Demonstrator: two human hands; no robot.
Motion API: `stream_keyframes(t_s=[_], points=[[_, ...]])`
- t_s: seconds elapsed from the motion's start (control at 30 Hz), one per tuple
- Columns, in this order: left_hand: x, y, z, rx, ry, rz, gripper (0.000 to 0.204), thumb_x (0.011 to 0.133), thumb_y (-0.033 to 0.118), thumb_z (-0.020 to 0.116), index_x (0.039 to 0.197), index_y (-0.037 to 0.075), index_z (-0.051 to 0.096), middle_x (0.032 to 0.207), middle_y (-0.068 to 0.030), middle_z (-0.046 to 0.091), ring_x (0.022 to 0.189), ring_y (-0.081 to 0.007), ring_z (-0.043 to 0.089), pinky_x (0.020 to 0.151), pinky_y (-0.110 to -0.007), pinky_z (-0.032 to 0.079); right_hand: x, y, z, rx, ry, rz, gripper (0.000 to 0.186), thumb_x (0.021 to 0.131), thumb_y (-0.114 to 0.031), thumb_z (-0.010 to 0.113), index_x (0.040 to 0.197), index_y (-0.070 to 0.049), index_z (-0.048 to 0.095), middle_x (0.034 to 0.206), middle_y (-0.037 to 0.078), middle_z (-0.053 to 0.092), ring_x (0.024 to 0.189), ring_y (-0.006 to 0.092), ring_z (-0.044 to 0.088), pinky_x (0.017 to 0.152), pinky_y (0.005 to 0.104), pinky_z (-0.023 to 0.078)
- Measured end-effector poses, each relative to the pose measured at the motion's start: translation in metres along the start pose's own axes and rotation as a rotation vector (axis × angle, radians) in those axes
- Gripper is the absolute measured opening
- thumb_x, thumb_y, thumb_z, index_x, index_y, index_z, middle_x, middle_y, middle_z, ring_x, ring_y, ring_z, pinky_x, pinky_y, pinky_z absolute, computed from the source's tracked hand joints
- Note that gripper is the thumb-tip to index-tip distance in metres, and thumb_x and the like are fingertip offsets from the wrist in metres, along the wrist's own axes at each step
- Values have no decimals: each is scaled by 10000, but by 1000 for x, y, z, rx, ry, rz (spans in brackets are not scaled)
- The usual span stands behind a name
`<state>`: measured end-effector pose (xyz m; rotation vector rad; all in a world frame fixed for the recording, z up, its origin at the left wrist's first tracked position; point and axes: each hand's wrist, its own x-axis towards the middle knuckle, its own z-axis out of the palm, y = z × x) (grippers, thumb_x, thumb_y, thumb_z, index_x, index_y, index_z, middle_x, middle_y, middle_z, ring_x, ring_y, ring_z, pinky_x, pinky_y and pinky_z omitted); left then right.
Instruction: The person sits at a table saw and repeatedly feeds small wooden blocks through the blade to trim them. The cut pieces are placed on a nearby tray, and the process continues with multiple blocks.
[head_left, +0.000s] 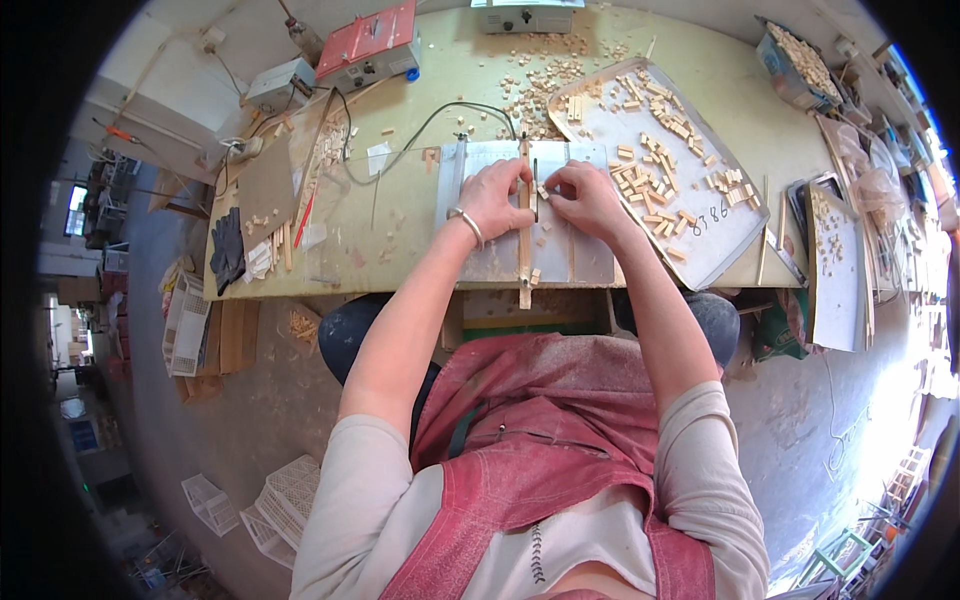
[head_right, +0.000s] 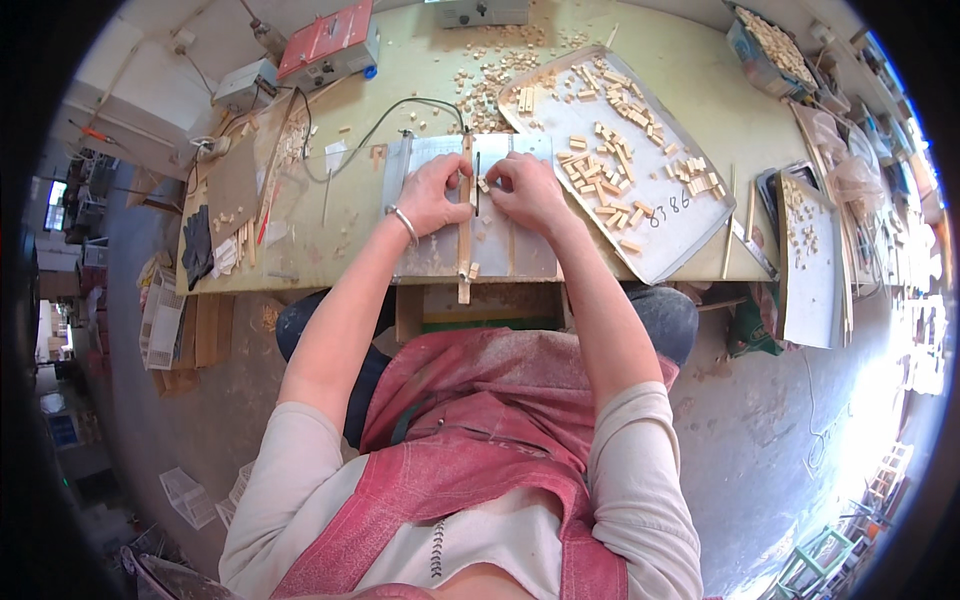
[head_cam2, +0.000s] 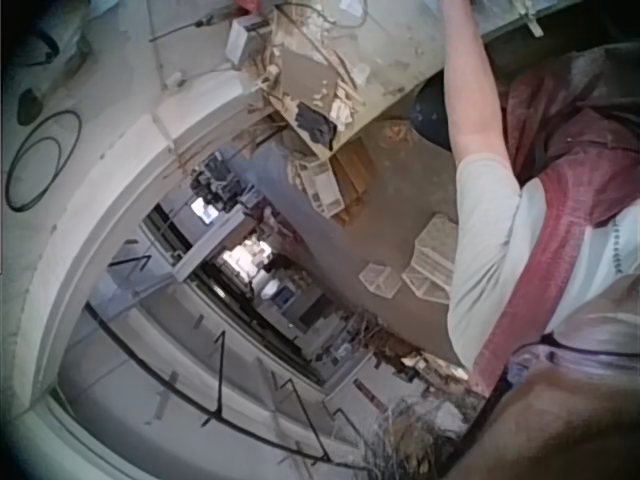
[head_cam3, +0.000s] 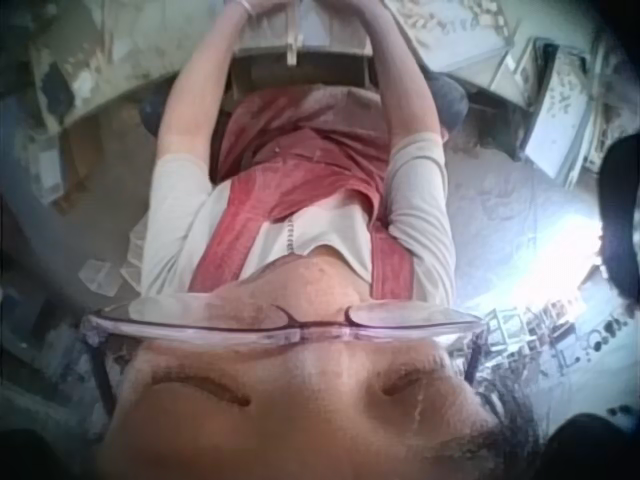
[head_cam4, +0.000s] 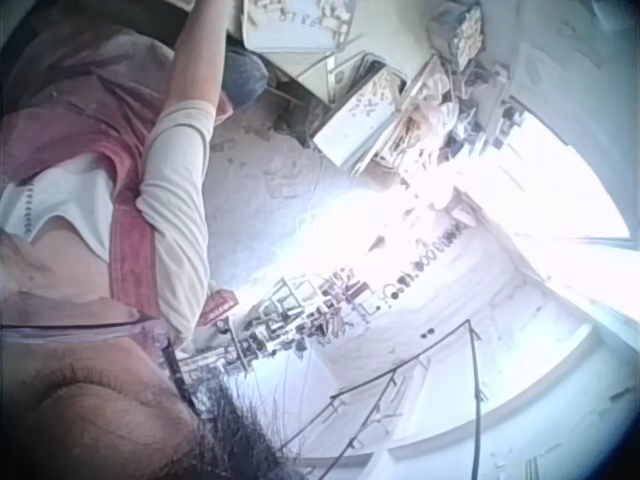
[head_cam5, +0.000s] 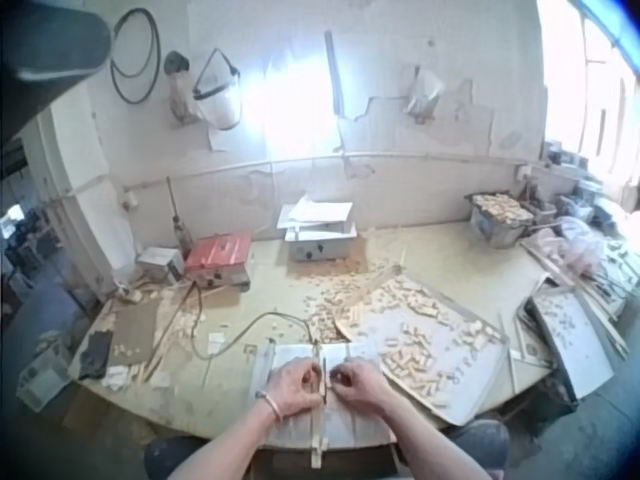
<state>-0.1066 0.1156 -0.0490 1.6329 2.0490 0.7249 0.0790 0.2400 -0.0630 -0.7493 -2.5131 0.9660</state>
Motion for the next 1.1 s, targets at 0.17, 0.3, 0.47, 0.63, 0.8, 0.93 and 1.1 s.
stream_keyframes(t_s=[0.17,0.3,0.47,0.63,0.8,0.93,1.1], points=[[-29,6,7,17,12,42,487,640,284,828,1060,135,631,944,-63,618,910,-283,627,824,-439,514,-18,4,-4,-24,18,-44,212,807,-176,770,985,-62,786,874,86,671,877,263,642,791,401,500],[-41,10,11,-6,49,61,481,635,281,821,1050,132,628,944,-66,609,904,-284,622,817,-434,513,-22,-11,4,-42,98,17,167,822,-190,760,938,-71,771,875,82,681,904,278,652,830,414,486],[-43,10,13,-29,63,64,469,635,277,813,1041,130,628,928,-65,600,891,-281,618,809,-432,512,-20,-6,16,-55,184,35,158,848,-230,750,896,-80,744,892,93,690,942,315,666,882,439,483],[-55,11,11,-191,61,21,472,692,169,856,1110,119,642,879,-8,525,809,-168,519,768,-324,504,-47,1,3,59,209,70,154,848,-198,759,879,-50,734,839,102,658,816,282,656,785,409,504],[-81,11,1,-417,127,24,464,748,157,852,1152,107,630,962,-8,531,868,-148,513,814,-296,485,-113,-25,-8,175,115,67,128,841,-152,765,853,-37,709,807,100,636,796,287,646,756,405,503],[-109,45,-15,-332,97,134,455,724,180,847,1122,98,642,950,-49,577,875,-199,579,808,-331,511,-161,-35,0,169,44,52,91,842,-123,771,861,-59,709,804,81,630,829,274,645,810,423,470],[-138,55,-7,-70,46,175,466,753,244,836,1163,106,663,1111,-48,623,1061,-218,624,1026,-412,464,-169,-58,-10,27,35,-102,200,835,-185,809,1006,-104,745,927,63,663,964,277,653,885,423,460]])
